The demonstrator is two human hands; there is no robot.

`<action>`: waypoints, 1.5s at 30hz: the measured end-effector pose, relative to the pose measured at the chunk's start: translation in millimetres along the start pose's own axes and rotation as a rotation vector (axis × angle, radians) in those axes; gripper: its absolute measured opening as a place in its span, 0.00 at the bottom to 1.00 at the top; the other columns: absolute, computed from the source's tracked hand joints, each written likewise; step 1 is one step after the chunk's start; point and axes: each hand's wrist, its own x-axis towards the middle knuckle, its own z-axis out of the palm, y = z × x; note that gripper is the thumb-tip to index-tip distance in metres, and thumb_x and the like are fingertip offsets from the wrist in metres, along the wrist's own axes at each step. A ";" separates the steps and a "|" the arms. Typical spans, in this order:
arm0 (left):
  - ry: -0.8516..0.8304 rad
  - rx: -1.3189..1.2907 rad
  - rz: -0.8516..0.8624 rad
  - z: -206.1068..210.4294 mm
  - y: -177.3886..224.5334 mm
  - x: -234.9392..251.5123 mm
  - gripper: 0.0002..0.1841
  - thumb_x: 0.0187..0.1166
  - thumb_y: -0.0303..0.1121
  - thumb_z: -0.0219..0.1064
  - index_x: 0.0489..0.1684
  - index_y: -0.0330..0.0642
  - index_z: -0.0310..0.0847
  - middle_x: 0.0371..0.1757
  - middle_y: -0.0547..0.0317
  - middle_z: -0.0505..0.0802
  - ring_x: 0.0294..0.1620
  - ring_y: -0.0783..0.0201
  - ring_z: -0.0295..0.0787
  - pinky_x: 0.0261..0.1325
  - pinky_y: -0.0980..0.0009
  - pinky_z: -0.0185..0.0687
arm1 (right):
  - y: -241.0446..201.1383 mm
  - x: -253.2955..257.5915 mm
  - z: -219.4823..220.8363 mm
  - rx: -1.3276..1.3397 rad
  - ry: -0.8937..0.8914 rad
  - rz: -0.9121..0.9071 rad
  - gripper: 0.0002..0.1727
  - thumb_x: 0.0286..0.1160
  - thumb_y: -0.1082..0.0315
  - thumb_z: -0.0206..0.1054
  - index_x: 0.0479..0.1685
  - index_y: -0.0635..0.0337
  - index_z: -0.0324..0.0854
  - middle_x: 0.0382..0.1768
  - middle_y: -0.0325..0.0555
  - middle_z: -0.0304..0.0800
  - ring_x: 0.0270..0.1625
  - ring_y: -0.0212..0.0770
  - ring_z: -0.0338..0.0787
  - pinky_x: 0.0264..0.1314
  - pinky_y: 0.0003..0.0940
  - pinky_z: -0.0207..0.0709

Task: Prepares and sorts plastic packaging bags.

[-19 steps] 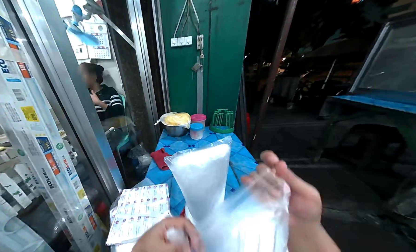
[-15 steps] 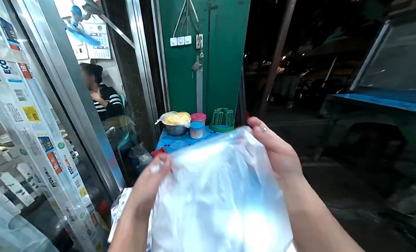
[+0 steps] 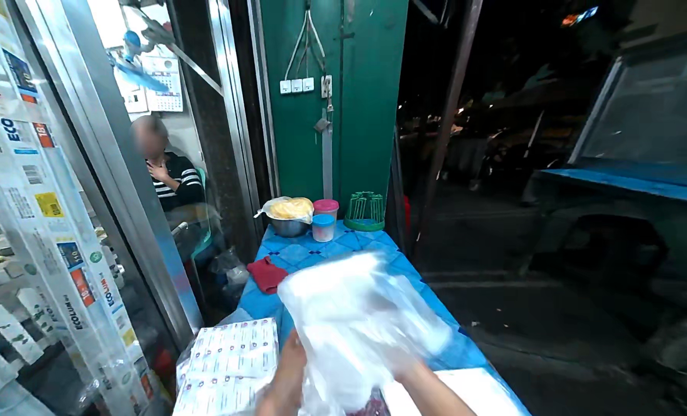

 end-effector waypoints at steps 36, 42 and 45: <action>-0.133 0.568 0.090 -11.4 -40.3 50.8 0.21 0.85 0.29 0.61 0.74 0.32 0.76 0.70 0.41 0.87 0.73 0.53 0.83 0.80 0.55 0.72 | 60.5 33.7 8.3 -0.586 -0.105 -0.161 0.16 0.85 0.68 0.61 0.59 0.72 0.86 0.68 0.67 0.83 0.69 0.61 0.85 0.74 0.54 0.75; -0.220 0.717 -0.043 -10.5 -19.3 52.2 0.20 0.84 0.27 0.64 0.72 0.30 0.77 0.69 0.37 0.86 0.73 0.49 0.82 0.79 0.52 0.71 | 63.0 51.6 13.0 -0.519 -0.183 -0.148 0.21 0.85 0.69 0.60 0.72 0.72 0.79 0.73 0.69 0.79 0.76 0.62 0.80 0.82 0.55 0.68; -0.247 0.785 -0.035 -7.4 -21.9 55.4 0.21 0.84 0.29 0.65 0.72 0.26 0.76 0.73 0.34 0.83 0.78 0.46 0.77 0.83 0.52 0.64 | 67.8 50.2 16.9 -0.476 -0.159 -0.106 0.22 0.90 0.69 0.52 0.76 0.72 0.72 0.74 0.68 0.79 0.78 0.60 0.79 0.83 0.53 0.66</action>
